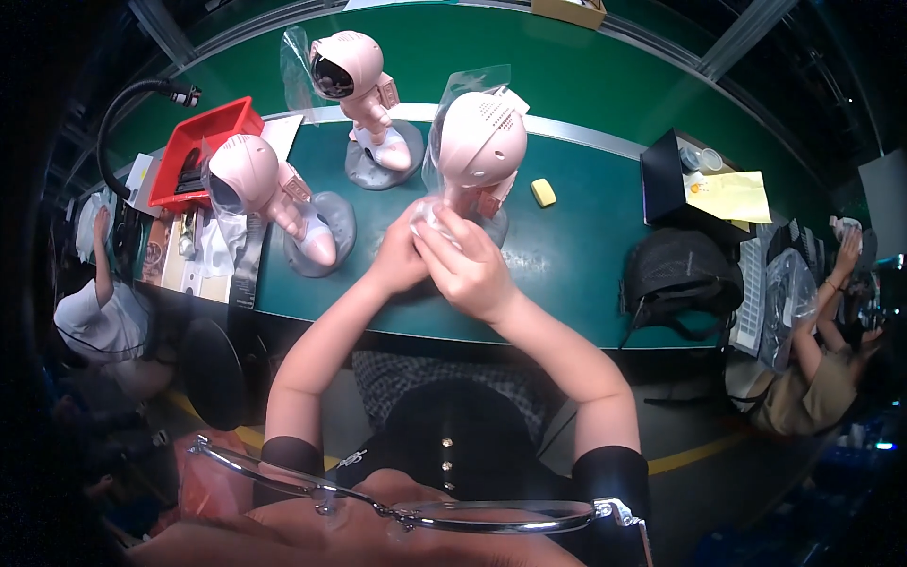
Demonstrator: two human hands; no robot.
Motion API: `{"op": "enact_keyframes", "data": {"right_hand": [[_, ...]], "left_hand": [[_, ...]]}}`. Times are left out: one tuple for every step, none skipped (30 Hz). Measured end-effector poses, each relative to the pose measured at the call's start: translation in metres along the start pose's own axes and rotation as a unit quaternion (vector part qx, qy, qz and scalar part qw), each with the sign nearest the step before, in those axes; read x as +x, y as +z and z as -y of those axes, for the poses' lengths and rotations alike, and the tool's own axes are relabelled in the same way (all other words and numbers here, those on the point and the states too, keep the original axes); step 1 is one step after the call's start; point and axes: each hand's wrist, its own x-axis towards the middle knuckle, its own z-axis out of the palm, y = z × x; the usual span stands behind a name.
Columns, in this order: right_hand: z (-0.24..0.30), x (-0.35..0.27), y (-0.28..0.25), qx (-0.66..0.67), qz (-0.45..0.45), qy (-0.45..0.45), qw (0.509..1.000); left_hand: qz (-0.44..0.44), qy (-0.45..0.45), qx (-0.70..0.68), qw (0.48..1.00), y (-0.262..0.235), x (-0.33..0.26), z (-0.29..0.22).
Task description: Assembling and cleaning astronaut-themed lamp figurines at a factory workbench.
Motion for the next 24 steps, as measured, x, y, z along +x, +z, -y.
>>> {"op": "enact_keyframes", "data": {"right_hand": [[-0.004,-0.003,-0.002,0.000,0.014,-0.008,1.000],[-0.010,-0.005,-0.007,-0.001,0.027,-0.016,0.999],[-0.013,-0.005,-0.015,0.032,0.012,-0.025,0.999],[-0.015,-0.010,-0.023,0.036,0.014,-0.025,0.999],[-0.017,-0.016,-0.030,0.039,0.016,-0.024,0.999],[-0.019,-0.020,-0.036,0.035,0.030,-0.014,0.999],[-0.026,-0.030,-0.039,0.054,0.067,0.044,0.995],[-0.031,-0.038,-0.039,0.079,0.101,0.099,0.987],[-0.034,-0.043,-0.045,0.059,0.155,0.204,0.965],[-0.041,-0.047,-0.051,0.090,0.141,0.257,0.952],[-0.044,-0.049,-0.055,0.121,0.125,0.309,0.935],[-0.044,-0.050,-0.059,0.131,0.043,0.354,0.925],[-0.040,-0.048,-0.062,0.090,0.022,0.382,0.920],[-0.037,-0.046,-0.064,0.049,0.001,0.408,0.912],[-0.037,-0.044,-0.062,0.074,-0.037,0.383,0.920],[-0.035,-0.041,-0.060,0.102,-0.070,0.390,0.912],[-0.032,-0.039,-0.056,0.131,-0.103,0.395,0.903],[-0.031,-0.040,-0.051,0.137,-0.131,0.386,0.903],[-0.029,-0.037,-0.047,0.131,-0.143,0.371,0.908],[-0.027,-0.034,-0.045,0.124,-0.155,0.356,0.913],[-0.027,-0.030,-0.043,0.121,-0.168,0.333,0.920],[-0.029,-0.026,-0.042,0.110,-0.164,0.302,0.933],[-0.030,-0.024,-0.041,0.098,-0.161,0.271,0.944],[-0.030,-0.023,-0.040,0.089,-0.162,0.259,0.948]], "left_hand": [[-0.001,-0.001,-0.002,1.000,-0.001,0.000,0.001],[0.002,0.027,0.028,0.999,-0.003,-0.001,0.003],[0.004,0.055,0.057,0.997,-0.004,-0.001,0.004],[0.007,0.083,0.085,0.993,-0.004,-0.001,0.006],[0.009,0.070,0.067,0.995,-0.005,-0.002,0.008],[0.010,0.069,0.063,0.996,-0.005,-0.002,0.008],[0.019,0.063,0.068,0.995,-0.004,0.000,0.005],[0.024,0.054,0.077,0.995,-0.005,-0.001,0.005],[0.027,0.048,0.083,0.995,-0.007,-0.002,0.006],[0.029,0.048,0.082,0.995,-0.006,-0.002,0.006],[0.033,0.051,0.080,0.995,-0.007,-0.003,0.006],[0.037,0.055,0.079,0.995,-0.007,-0.004,0.006],[0.040,0.053,0.080,0.995,-0.007,-0.005,0.006],[0.021,0.063,0.084,0.994,-0.007,-0.005,0.006],[0.001,0.072,0.089,0.993,-0.008,-0.005,0.005],[-0.004,0.082,0.087,0.993,-0.010,-0.003,0.003],[-0.020,0.086,0.104,0.991,-0.011,0.000,0.000],[-0.037,0.091,0.121,0.988,-0.012,0.003,-0.004],[-0.075,0.113,0.112,0.984,-0.010,0.006,-0.010],[-0.071,0.112,0.113,0.985,-0.007,0.008,-0.014],[-0.124,0.137,0.120,0.976,-0.003,0.010,-0.018],[-0.176,0.162,0.127,0.963,0.000,0.012,-0.021],[-0.212,0.175,0.138,0.952,0.004,0.015,-0.025],[-0.210,0.175,0.139,0.952,0.008,0.017,-0.029]]}}
